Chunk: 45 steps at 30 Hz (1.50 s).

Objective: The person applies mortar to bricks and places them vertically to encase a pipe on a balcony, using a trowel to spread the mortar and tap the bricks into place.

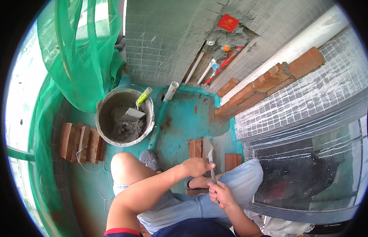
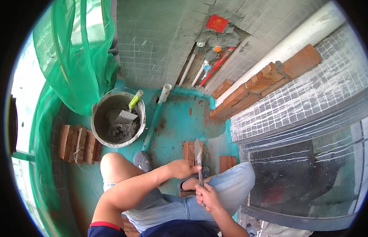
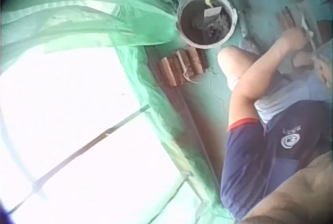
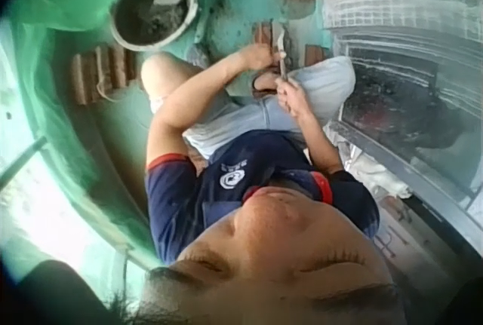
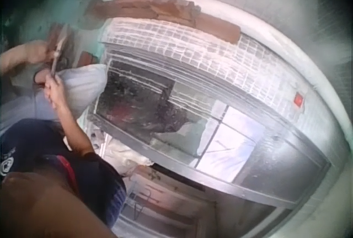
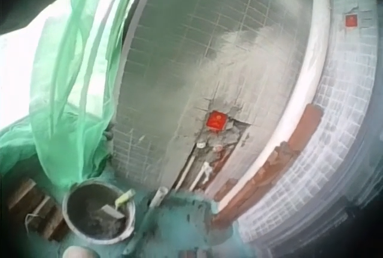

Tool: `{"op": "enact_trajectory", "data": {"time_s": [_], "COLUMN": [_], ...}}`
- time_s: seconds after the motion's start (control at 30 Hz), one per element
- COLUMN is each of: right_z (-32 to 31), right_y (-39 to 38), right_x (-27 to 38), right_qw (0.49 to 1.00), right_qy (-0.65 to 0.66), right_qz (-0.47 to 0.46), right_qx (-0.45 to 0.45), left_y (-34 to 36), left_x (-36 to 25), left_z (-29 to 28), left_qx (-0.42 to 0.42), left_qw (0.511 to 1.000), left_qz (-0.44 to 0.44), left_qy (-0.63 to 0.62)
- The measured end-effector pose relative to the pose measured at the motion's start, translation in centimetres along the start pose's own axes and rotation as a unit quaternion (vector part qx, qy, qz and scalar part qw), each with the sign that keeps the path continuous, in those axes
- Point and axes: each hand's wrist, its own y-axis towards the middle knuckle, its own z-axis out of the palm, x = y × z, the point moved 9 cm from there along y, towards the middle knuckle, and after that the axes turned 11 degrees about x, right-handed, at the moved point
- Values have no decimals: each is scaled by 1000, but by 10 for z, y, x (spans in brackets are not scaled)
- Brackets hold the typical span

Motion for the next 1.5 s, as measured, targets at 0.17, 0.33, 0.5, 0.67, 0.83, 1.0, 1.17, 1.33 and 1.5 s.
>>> {"op": "enact_trajectory", "data": {"time_s": [0.17, 0.33, 0.5, 0.67, 0.83, 1.0, 1.17, 1.33, 1.5], "right_z": [29, 88, 145, 287, 351, 346, 338, 319, 292], "right_y": [14, 27, 113, 228, 343, 361, 386, 367, 355], "right_x": [32, 94, 169, 202, 154, 146, 124, 132, 134], "right_qw": [994, 959, 869, 559, 160, 97, 414, 546, 599], "right_qy": [-91, -202, -430, -689, -927, -960, -905, -791, -734], "right_qz": [-57, -189, -208, -452, -336, -257, -61, -14, 56], "right_qx": [-32, 61, 127, 97, -38, -64, 81, 275, 316], "left_y": [16, -13, -126, -210, -253, -243, -249, -194, -176], "left_x": [17, 11, -4, 45, 86, 92, 104, 62, 26], "left_z": [-4, -57, -165, -210, -212, -226, -231, -237, -229], "left_qx": [-33, -250, -416, -619, -668, -667, -687, -526, -375], "left_qw": [983, 868, 738, 639, 494, 484, 468, 617, 696], "left_qz": [-62, -7, 130, 143, 156, 168, 153, 184, 270], "left_qy": [-169, -428, -515, -434, -534, -541, -535, -555, -550]}}
